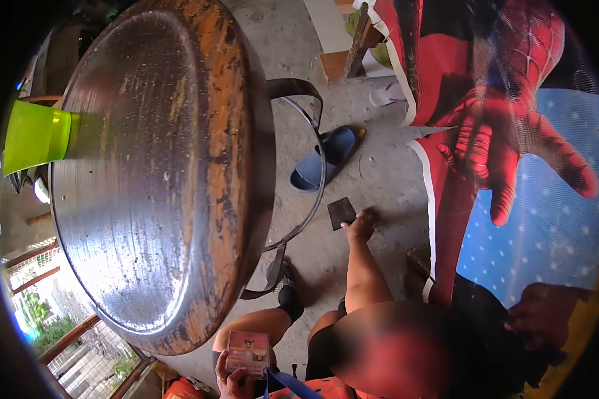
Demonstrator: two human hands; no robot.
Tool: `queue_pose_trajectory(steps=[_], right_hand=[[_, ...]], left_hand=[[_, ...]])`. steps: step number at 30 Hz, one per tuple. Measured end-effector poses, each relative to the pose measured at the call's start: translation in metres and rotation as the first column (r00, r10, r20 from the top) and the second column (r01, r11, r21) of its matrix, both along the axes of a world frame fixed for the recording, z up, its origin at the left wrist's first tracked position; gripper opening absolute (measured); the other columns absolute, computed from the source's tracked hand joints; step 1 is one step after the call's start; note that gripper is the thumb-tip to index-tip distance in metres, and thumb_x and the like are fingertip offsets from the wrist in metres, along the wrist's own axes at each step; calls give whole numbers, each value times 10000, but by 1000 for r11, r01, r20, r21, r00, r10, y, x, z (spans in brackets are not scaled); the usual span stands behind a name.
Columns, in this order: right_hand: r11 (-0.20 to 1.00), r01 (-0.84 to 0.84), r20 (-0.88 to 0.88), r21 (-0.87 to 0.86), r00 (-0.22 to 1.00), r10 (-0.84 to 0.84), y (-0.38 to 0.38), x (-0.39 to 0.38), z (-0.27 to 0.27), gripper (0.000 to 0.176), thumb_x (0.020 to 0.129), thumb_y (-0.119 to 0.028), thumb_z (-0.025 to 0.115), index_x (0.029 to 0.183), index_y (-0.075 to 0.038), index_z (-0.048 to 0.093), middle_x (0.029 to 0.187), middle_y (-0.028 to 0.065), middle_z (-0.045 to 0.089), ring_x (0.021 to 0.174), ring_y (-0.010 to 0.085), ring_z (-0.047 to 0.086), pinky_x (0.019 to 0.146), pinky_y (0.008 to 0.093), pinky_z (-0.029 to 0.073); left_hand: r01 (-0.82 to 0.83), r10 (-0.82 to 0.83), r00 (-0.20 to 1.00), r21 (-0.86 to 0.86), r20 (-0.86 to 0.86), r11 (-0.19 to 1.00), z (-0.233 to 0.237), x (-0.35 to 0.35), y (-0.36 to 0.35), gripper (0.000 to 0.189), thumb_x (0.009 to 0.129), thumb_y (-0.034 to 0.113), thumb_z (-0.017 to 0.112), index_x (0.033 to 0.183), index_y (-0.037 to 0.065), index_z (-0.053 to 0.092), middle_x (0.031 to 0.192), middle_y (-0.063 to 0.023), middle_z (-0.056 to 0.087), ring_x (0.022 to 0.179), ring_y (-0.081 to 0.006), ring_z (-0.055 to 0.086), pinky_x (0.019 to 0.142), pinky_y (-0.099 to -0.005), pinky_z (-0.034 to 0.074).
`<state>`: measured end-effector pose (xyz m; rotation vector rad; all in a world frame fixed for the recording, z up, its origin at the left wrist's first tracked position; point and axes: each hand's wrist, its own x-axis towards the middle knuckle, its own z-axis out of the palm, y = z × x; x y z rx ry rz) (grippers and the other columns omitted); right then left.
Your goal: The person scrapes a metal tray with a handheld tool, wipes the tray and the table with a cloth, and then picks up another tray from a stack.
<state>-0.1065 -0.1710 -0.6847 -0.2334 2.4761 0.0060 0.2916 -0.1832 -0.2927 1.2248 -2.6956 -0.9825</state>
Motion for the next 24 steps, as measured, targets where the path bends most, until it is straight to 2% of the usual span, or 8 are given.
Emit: queue_pose_trajectory(steps=[6,11,13,15,16,18,22,24], right_hand=[[926,142,118,-349,987,-107,20,10,-18,614,715,-323,795,1188,-101,472,1121,120,633,1040,321,610,865,463,457],[924,37,21,-381,999,-32,35,35,105,286,805,-331,650,884,-57,661,922,183,668,891,379,628,790,471,502],[952,38,-25,-305,999,-48,42,51,177,234,810,-312,637,844,-82,657,903,152,649,868,350,629,727,473,508],[834,-166,-194,-527,978,73,59,66,251,117,796,-180,590,854,-99,651,903,124,609,849,337,605,710,471,497],[881,-16,-117,-473,992,-44,49,69,317,105,799,-117,553,853,-76,633,924,119,603,878,325,595,731,450,492],[811,-281,-174,-513,959,222,59,79,378,171,744,-143,627,879,-46,585,928,127,573,886,315,573,725,460,479],[598,-467,-448,-652,873,193,68,69,521,288,733,-211,683,947,-42,591,845,177,589,774,381,572,674,468,466],[681,-407,-440,-609,887,136,68,55,579,278,747,-244,689,894,-28,595,815,182,588,725,370,575,655,437,470]], left_hand=[[56,-52,995,45,-88,997,6,-18,0,358,747,50,626,1081,65,497,1333,-355,370,1219,-491,429,986,-511,391],[-30,140,945,351,-294,936,17,-53,-25,492,897,292,529,1276,-7,432,1282,-254,466,1212,-408,472,1006,-419,374],[-203,407,891,626,-201,753,8,-57,-31,486,920,276,504,1306,-5,416,1297,-239,461,1247,-368,447,1013,-403,362],[-351,570,821,817,34,457,24,-78,-43,512,931,244,507,1363,5,372,1370,-224,413,1329,-332,363,1044,-394,332],[-336,438,897,736,60,587,20,-79,-47,535,924,253,522,1373,10,360,1386,-232,394,1340,-347,342,1049,-395,329],[-226,170,973,530,153,817,2,-72,-55,585,910,271,553,1393,20,338,1420,-248,355,1363,-376,301,1058,-396,323],[89,-119,987,249,107,964,142,-154,-80,688,860,277,595,1422,18,294,1498,-287,185,1406,-439,148,1104,-552,155],[177,-168,961,18,-220,984,211,-199,-90,683,851,231,573,1437,35,282,1515,-281,139,1411,-439,117,1098,-594,93]])
